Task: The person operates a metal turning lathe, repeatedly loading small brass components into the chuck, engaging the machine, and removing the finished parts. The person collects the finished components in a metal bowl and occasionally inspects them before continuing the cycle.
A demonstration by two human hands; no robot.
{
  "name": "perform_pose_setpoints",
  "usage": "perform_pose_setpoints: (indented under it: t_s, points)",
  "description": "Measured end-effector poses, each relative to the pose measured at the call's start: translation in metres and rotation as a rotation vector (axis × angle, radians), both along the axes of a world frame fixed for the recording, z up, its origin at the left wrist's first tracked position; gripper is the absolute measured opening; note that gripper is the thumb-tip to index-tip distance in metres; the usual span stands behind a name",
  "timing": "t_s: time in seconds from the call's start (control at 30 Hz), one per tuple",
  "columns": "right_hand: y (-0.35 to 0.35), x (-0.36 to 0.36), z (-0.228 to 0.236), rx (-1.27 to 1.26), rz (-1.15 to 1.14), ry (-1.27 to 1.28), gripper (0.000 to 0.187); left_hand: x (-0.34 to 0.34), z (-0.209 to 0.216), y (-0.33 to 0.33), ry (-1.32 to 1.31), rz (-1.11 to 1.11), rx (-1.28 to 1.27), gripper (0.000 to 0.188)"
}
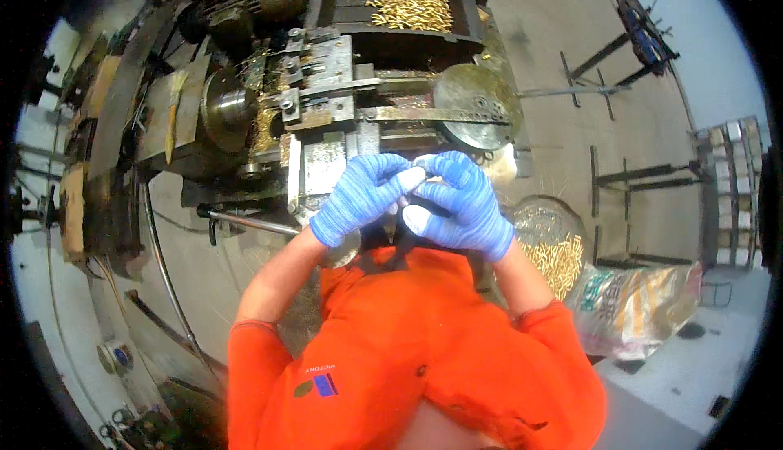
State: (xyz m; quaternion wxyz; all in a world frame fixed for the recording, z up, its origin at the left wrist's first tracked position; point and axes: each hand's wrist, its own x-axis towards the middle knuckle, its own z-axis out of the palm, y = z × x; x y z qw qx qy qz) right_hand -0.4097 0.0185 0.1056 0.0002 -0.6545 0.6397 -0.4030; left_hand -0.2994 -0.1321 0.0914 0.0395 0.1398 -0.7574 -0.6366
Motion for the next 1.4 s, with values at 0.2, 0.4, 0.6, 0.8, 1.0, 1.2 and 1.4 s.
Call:
perform_pose_setpoints:
  t_s: [0.2,0.4,0.6,0.8,1.0,1.2,1.4]
  points:
    - [-0.021,0.008,-0.008,0.032,0.017,0.034,0.025,0.019,-0.006,-0.010,-0.010,0.070,0.157,0.025]
    - [-0.054,0.008,0.010,0.019,0.185,0.098,0.019,0.034,-0.008,-0.035,-0.015,-0.001,0.120,0.026]
    - [-0.108,0.008,0.020,0.129,0.352,0.277,0.021,0.108,0.012,-0.093,0.011,0.350,0.008,0.018]
    - [-0.222,0.026,0.029,0.346,0.273,0.570,0.034,0.310,0.027,-0.154,-0.415,0.931,-1.032,0.024]
    - [-0.281,0.027,0.003,0.628,0.162,0.623,0.041,0.447,-0.060,-0.122,-0.617,1.099,-0.563,0.029]
    - [-0.279,0.029,-0.001,0.620,0.212,0.590,0.039,0.419,-0.077,-0.096,-0.497,1.320,-0.212,0.027]
    - [-0.281,0.026,-0.011,0.336,0.284,0.587,0.041,0.425,-0.081,-0.090,-0.508,1.264,-0.324,0.023]
